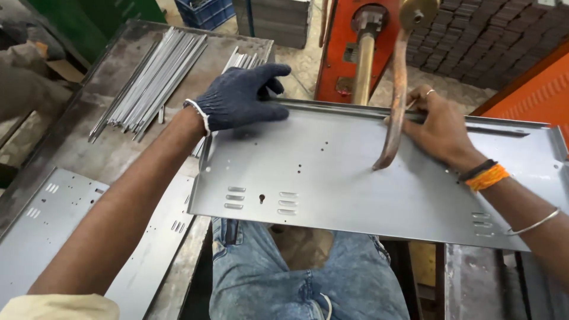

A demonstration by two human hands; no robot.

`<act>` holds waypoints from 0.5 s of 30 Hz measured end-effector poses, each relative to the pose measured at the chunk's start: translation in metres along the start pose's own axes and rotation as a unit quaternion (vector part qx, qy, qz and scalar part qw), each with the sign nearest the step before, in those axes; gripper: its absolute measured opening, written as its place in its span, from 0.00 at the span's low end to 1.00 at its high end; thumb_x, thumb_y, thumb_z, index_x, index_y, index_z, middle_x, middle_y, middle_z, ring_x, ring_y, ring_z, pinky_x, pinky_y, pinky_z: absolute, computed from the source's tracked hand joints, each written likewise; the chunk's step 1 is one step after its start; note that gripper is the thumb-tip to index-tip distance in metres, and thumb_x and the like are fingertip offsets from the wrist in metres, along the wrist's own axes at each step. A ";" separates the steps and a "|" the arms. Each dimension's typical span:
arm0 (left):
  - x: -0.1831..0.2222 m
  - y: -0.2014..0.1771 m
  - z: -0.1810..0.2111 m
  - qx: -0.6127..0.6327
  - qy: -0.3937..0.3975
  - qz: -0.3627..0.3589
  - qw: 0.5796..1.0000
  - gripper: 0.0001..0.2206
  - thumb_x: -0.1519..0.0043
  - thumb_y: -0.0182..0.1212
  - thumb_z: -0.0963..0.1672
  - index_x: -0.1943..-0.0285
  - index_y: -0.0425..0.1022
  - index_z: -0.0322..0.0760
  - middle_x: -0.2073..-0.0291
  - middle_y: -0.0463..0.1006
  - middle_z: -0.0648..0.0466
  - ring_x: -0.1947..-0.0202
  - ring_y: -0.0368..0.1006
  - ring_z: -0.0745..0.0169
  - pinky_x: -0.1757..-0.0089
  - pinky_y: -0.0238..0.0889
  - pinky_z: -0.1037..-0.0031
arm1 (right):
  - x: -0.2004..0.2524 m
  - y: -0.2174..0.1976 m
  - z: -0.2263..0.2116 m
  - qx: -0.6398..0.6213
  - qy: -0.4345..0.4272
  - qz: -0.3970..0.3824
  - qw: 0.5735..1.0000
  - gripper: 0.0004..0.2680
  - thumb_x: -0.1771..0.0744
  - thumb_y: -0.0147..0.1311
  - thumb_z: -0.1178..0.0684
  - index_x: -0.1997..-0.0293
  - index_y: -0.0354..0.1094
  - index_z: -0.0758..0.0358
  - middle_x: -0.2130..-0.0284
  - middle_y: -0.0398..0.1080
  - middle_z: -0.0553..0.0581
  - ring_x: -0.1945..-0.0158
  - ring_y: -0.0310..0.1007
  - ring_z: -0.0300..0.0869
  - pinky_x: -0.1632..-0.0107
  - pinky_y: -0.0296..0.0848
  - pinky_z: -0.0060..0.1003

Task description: Using a spot welding machine to attach metal support strips to large sheet metal panels.

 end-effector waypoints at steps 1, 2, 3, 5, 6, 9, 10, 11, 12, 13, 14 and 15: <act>0.002 0.003 -0.003 0.001 -0.004 0.000 1.000 0.34 0.40 0.65 0.55 0.26 0.62 0.42 0.45 0.80 0.44 0.45 0.77 0.48 0.43 0.66 0.61 | -0.001 -0.002 -0.005 -0.002 -0.001 -0.003 1.000 0.18 0.37 0.71 0.43 0.54 0.70 0.68 0.61 0.75 0.63 0.59 0.74 0.47 0.59 0.72 0.41; 0.002 0.004 -0.002 -0.031 0.010 0.010 0.999 0.32 0.42 0.67 0.54 0.30 0.66 0.41 0.47 0.80 0.44 0.48 0.78 0.47 0.46 0.67 0.60 | -0.003 0.000 0.002 0.035 0.060 -0.036 0.997 0.15 0.35 0.68 0.43 0.56 0.73 0.65 0.64 0.77 0.62 0.66 0.73 0.47 0.65 0.71 0.42; 0.002 0.005 -0.001 -0.064 0.024 0.019 0.997 0.30 0.43 0.68 0.54 0.34 0.70 0.41 0.50 0.81 0.44 0.51 0.78 0.46 0.48 0.68 0.58 | -0.003 0.001 0.009 0.072 0.122 -0.068 0.988 0.11 0.33 0.65 0.44 0.57 0.76 0.62 0.67 0.79 0.61 0.73 0.72 0.47 0.70 0.70 0.43; -0.005 0.012 -0.014 -0.073 0.030 0.035 0.996 0.23 0.40 0.66 0.53 0.39 0.75 0.41 0.52 0.82 0.45 0.54 0.79 0.48 0.49 0.69 0.58 | -0.004 -0.004 0.013 0.079 0.108 -0.066 0.989 0.10 0.33 0.63 0.46 0.56 0.77 0.61 0.68 0.79 0.60 0.74 0.73 0.45 0.70 0.70 0.42; -0.008 0.014 -0.020 -0.084 0.036 0.050 0.995 0.18 0.37 0.63 0.52 0.44 0.80 0.42 0.55 0.84 0.46 0.56 0.81 0.49 0.50 0.70 0.58 | -0.005 -0.005 0.014 0.086 0.095 -0.063 0.990 0.08 0.32 0.62 0.48 0.56 0.78 0.61 0.70 0.78 0.59 0.75 0.73 0.43 0.69 0.71 0.41; -0.024 0.019 -0.036 -0.106 0.066 0.086 0.988 0.12 0.34 0.61 0.50 0.51 0.84 0.42 0.62 0.84 0.45 0.62 0.79 0.45 0.56 0.71 0.56 | 0.004 -0.003 0.015 0.105 0.074 -0.076 0.989 0.09 0.31 0.59 0.49 0.50 0.78 0.60 0.72 0.77 0.59 0.78 0.71 0.45 0.72 0.69 0.44; -0.029 0.019 -0.033 -0.106 0.062 0.086 0.989 0.12 0.34 0.61 0.50 0.51 0.84 0.42 0.62 0.84 0.45 0.62 0.79 0.45 0.56 0.71 0.56 | 0.008 -0.006 0.014 0.104 0.072 -0.078 0.989 0.09 0.31 0.59 0.49 0.50 0.78 0.60 0.72 0.77 0.59 0.78 0.71 0.45 0.72 0.69 0.44; -0.032 0.017 -0.025 -0.142 0.091 0.103 0.980 0.11 0.35 0.62 0.49 0.54 0.84 0.42 0.65 0.83 0.44 0.63 0.78 0.43 0.58 0.69 0.54 | 0.010 -0.009 0.007 0.081 0.037 -0.068 0.994 0.09 0.31 0.59 0.50 0.51 0.78 0.63 0.72 0.76 0.60 0.77 0.70 0.44 0.71 0.69 0.43; -0.033 0.015 -0.017 -0.178 0.118 0.120 0.970 0.10 0.36 0.63 0.49 0.58 0.83 0.41 0.68 0.81 0.43 0.65 0.77 0.41 0.61 0.68 0.52 | 0.012 -0.012 -0.001 0.057 0.000 -0.060 0.997 0.09 0.30 0.58 0.51 0.52 0.77 0.65 0.72 0.75 0.61 0.76 0.70 0.43 0.70 0.69 0.42; -0.032 0.005 -0.015 -0.177 0.112 0.120 0.970 0.10 0.36 0.63 0.49 0.58 0.83 0.41 0.68 0.81 0.43 0.65 0.77 0.41 0.61 0.68 0.52 | 0.018 -0.012 0.000 0.055 -0.004 -0.064 0.996 0.09 0.30 0.58 0.51 0.52 0.77 0.65 0.72 0.75 0.61 0.76 0.70 0.43 0.70 0.69 0.42; -0.024 -0.015 -0.003 -0.216 0.154 0.194 0.944 0.09 0.38 0.63 0.48 0.59 0.83 0.42 0.68 0.81 0.43 0.66 0.77 0.41 0.62 0.67 0.52 | 0.021 -0.012 0.003 0.083 0.003 -0.068 0.994 0.09 0.30 0.57 0.51 0.49 0.77 0.66 0.72 0.76 0.62 0.77 0.70 0.44 0.70 0.69 0.42; -0.014 -0.033 0.009 -0.255 0.195 0.265 0.909 0.08 0.41 0.62 0.47 0.61 0.83 0.42 0.69 0.81 0.44 0.66 0.77 0.41 0.63 0.66 0.52 | 0.024 -0.011 0.006 0.111 0.009 -0.071 0.991 0.10 0.30 0.55 0.52 0.47 0.77 0.66 0.71 0.76 0.62 0.77 0.70 0.44 0.70 0.70 0.43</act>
Point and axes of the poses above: each hand's wrist, its own x-axis away from the middle knuckle, its own y-axis out of the palm, z = x × y, the point moved 9 cm from there along -x, towards the middle knuckle
